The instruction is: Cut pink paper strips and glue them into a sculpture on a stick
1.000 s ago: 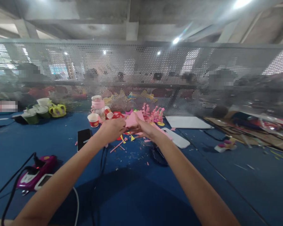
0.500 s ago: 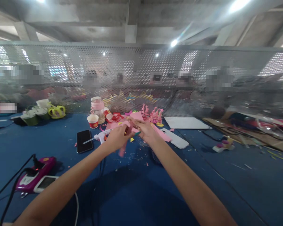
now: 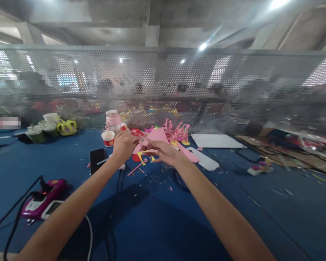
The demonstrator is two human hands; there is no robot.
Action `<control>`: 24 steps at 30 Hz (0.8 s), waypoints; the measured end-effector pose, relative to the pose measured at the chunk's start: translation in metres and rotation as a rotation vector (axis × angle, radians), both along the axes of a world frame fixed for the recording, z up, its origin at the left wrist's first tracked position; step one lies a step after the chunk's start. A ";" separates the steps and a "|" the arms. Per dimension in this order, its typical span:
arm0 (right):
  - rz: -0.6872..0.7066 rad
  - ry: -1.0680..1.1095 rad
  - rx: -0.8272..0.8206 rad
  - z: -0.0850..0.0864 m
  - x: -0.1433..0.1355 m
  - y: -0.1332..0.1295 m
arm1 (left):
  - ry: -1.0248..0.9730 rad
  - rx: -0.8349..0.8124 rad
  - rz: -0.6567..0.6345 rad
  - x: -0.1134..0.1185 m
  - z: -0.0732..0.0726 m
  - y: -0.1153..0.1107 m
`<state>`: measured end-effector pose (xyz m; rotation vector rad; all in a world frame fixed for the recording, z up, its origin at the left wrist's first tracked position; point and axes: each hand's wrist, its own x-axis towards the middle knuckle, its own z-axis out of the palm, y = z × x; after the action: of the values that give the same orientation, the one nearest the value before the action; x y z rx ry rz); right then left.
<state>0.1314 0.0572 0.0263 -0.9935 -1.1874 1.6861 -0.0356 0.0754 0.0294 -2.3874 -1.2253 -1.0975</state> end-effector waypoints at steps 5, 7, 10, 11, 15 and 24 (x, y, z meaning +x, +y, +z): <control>0.074 0.093 0.257 -0.004 -0.003 0.000 | 0.015 0.164 -0.112 0.002 0.005 -0.006; 0.056 0.046 0.309 -0.003 -0.002 0.001 | 0.002 0.058 -0.128 0.002 0.010 -0.006; 0.035 -0.009 0.355 -0.001 0.003 0.003 | 0.060 -0.315 -0.175 -0.004 0.018 -0.001; 0.034 -0.039 0.377 0.000 0.006 0.003 | 0.112 -0.457 -0.212 -0.008 0.021 0.001; 0.068 -0.231 0.501 0.005 0.018 0.006 | 0.088 -0.777 -0.347 -0.021 0.031 0.005; -0.030 -0.460 0.647 0.003 0.021 0.008 | -0.181 -0.905 -0.316 -0.012 0.035 -0.001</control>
<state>0.1520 0.0654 0.0293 -0.9852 -1.8474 0.9441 -0.0480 0.0748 0.0645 -3.2926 -1.7175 -0.9762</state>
